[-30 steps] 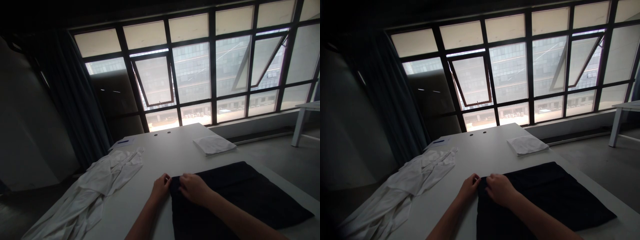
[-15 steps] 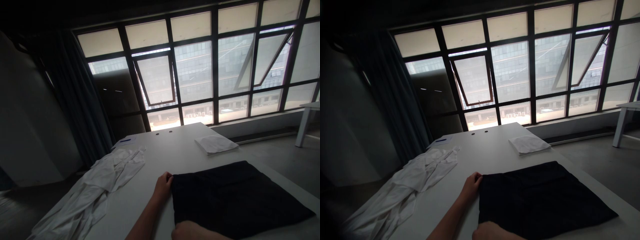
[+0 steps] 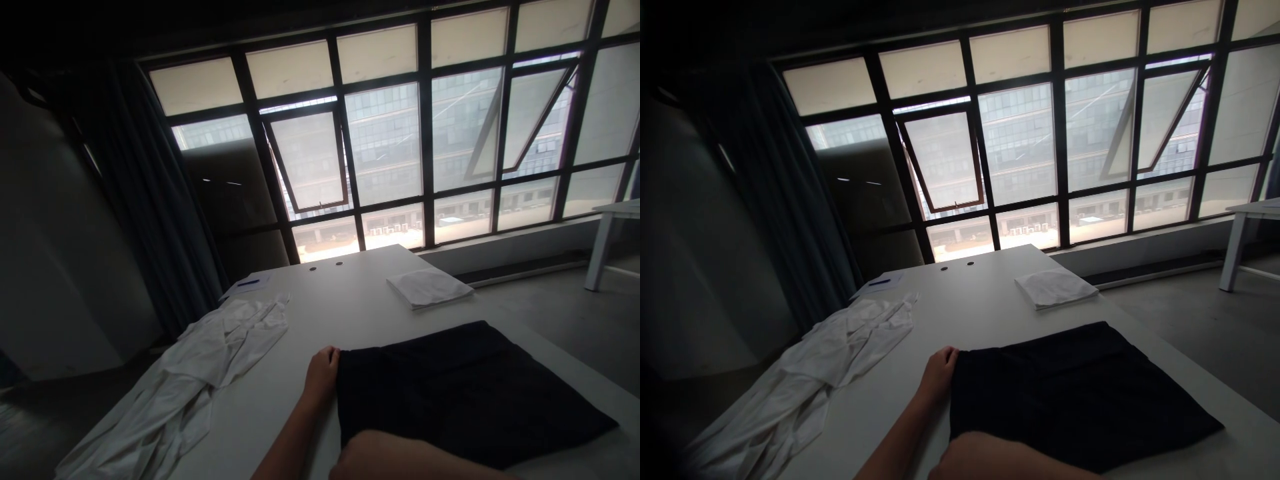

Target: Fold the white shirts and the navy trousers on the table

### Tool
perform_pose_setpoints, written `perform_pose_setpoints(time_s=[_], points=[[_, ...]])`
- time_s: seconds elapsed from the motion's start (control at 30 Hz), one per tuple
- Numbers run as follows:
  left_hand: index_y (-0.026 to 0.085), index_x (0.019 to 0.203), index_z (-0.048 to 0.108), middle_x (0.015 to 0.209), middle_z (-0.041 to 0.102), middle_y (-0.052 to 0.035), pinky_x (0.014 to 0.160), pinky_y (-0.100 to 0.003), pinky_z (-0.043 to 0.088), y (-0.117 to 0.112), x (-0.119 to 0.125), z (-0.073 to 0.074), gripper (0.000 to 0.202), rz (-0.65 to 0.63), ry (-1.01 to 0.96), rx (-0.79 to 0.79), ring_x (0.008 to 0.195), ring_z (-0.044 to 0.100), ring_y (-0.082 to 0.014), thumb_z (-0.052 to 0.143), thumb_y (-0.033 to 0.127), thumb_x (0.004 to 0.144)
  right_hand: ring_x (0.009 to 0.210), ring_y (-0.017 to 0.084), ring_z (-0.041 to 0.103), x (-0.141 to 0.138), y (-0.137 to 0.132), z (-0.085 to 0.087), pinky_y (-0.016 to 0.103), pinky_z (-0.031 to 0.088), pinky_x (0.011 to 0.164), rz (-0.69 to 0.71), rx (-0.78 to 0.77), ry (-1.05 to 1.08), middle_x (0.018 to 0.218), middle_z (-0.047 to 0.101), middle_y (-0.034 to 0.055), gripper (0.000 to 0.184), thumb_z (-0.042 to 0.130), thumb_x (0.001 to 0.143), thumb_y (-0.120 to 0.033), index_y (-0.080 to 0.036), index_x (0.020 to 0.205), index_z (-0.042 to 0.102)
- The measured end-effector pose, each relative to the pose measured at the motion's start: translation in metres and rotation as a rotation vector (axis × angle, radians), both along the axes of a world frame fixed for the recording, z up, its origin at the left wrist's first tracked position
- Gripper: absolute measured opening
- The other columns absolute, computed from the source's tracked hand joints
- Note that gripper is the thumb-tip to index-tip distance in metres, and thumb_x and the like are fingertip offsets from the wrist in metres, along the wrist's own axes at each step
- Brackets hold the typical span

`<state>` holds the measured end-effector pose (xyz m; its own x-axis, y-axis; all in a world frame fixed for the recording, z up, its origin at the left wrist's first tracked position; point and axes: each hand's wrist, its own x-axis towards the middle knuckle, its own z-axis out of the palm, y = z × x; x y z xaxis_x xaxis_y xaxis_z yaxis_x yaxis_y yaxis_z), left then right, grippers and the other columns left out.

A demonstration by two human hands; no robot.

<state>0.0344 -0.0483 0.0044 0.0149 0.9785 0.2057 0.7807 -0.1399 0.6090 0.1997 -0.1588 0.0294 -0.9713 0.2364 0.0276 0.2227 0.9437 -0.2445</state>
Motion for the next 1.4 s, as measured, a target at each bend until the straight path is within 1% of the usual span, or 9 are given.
perform_pose_setpoints(time_s=[0.1, 0.17, 0.3, 0.53, 0.67, 0.9, 1.07, 1.27, 1.4], points=[[0.021, 0.090, 0.069, 0.090, 0.075, -0.0056, 0.074, -0.025, 0.041, -0.002, 0.000, -0.002, 0.027, 0.001, 0.007, 0.004, 0.085, 0.068, -0.0194, 0.048, 0.033, 0.099, 0.077, 0.019, 0.067, 0.022, 0.023, 0.033, 0.026, 0.045, 0.071, -0.332, -0.023, 0.183, 0.085, 0.073, 0.0027, 0.020, 0.056, 0.092, -0.035, -0.022, 0.090, 0.071], [0.021, 0.095, 0.068, 0.092, 0.075, -0.0045, 0.074, -0.025, 0.042, -0.002, -0.001, -0.003, 0.022, 0.002, 0.002, 0.009, 0.086, 0.068, -0.0186, 0.049, 0.032, 0.098, 0.094, 0.021, 0.066, 0.041, 0.051, 0.043, 0.029, 0.043, 0.088, -0.571, -0.022, 0.285, 0.099, 0.073, 0.0067, 0.021, 0.053, 0.093, -0.029, -0.020, 0.094, 0.073], [0.022, 0.095, 0.064, 0.086, 0.073, -0.0025, 0.070, -0.024, 0.041, -0.002, 0.000, -0.004, 0.021, 0.020, -0.001, 0.021, 0.081, 0.067, -0.0178, 0.048, 0.034, 0.098, 0.106, 0.022, 0.063, 0.075, 0.108, 0.028, 0.031, 0.041, 0.095, -0.893, -0.087, 0.315, 0.111, 0.071, 0.0114, 0.027, 0.050, 0.094, -0.027, -0.017, 0.106, 0.072], [0.021, 0.086, 0.063, 0.082, 0.071, -0.0022, 0.068, -0.025, 0.039, -0.001, 0.000, -0.007, 0.024, 0.023, 0.006, 0.023, 0.077, 0.064, -0.0176, 0.049, 0.037, 0.098, 0.089, 0.023, 0.067, 0.087, 0.132, -0.008, 0.031, 0.044, 0.079, -0.980, -0.164, 0.254, 0.093, 0.074, 0.0106, 0.034, 0.049, 0.097, -0.038, -0.016, 0.095, 0.074], [0.021, 0.088, 0.065, 0.085, 0.072, -0.0033, 0.071, -0.025, 0.039, -0.001, 0.000, -0.006, 0.027, 0.014, 0.007, 0.019, 0.081, 0.065, -0.0182, 0.046, 0.037, 0.099, 0.091, 0.021, 0.067, 0.085, 0.133, -0.010, 0.030, 0.043, 0.079, -0.957, -0.212, 0.268, 0.096, 0.076, 0.0068, 0.031, 0.053, 0.095, -0.041, -0.020, 0.104, 0.073], [0.021, 0.090, 0.065, 0.089, 0.073, -0.0037, 0.072, -0.026, 0.040, -0.003, 0.003, -0.004, 0.023, 0.013, 0.028, 0.010, 0.083, 0.066, -0.0190, 0.048, 0.035, 0.099, 0.084, 0.019, 0.068, 0.086, 0.142, -0.006, 0.027, 0.043, 0.071, -1.011, -0.279, 0.293, 0.092, 0.076, 0.0079, 0.032, 0.050, 0.097, -0.038, -0.015, 0.097, 0.073], [0.023, 0.096, 0.062, 0.091, 0.073, -0.0035, 0.075, -0.026, 0.040, -0.006, 0.006, -0.002, 0.022, 0.031, 0.056, 0.013, 0.086, 0.066, -0.0192, 0.045, 0.036, 0.101, 0.095, 0.020, 0.067, 0.077, 0.146, -0.011, 0.028, 0.043, 0.078, -1.099, -0.230, 0.290, 0.104, 0.074, 0.0109, 0.033, 0.043, 0.101, -0.034, -0.014, 0.108, 0.068], [0.023, 0.092, 0.063, 0.090, 0.073, -0.0042, 0.075, -0.027, 0.039, -0.006, 0.007, -0.001, 0.026, 0.041, 0.129, 0.004, 0.085, 0.066, -0.0199, 0.043, 0.037, 0.102, 0.097, 0.024, 0.068, 0.068, 0.139, -0.020, 0.032, 0.044, 0.078, -1.143, -0.140, 0.211, 0.098, 0.074, 0.0118, 0.030, 0.049, 0.098, -0.036, -0.017, 0.094, 0.071], [0.021, 0.090, 0.063, 0.090, 0.072, -0.0057, 0.077, -0.029, 0.039, -0.006, 0.008, 0.001, 0.028, 0.061, 0.185, 0.003, 0.084, 0.066, -0.0213, 0.043, 0.037, 0.101, 0.095, 0.024, 0.068, 0.068, 0.132, -0.020, 0.033, 0.044, 0.078, -1.167, -0.062, 0.192, 0.099, 0.074, 0.0114, 0.025, 0.049, 0.098, -0.035, -0.019, 0.099, 0.068]])
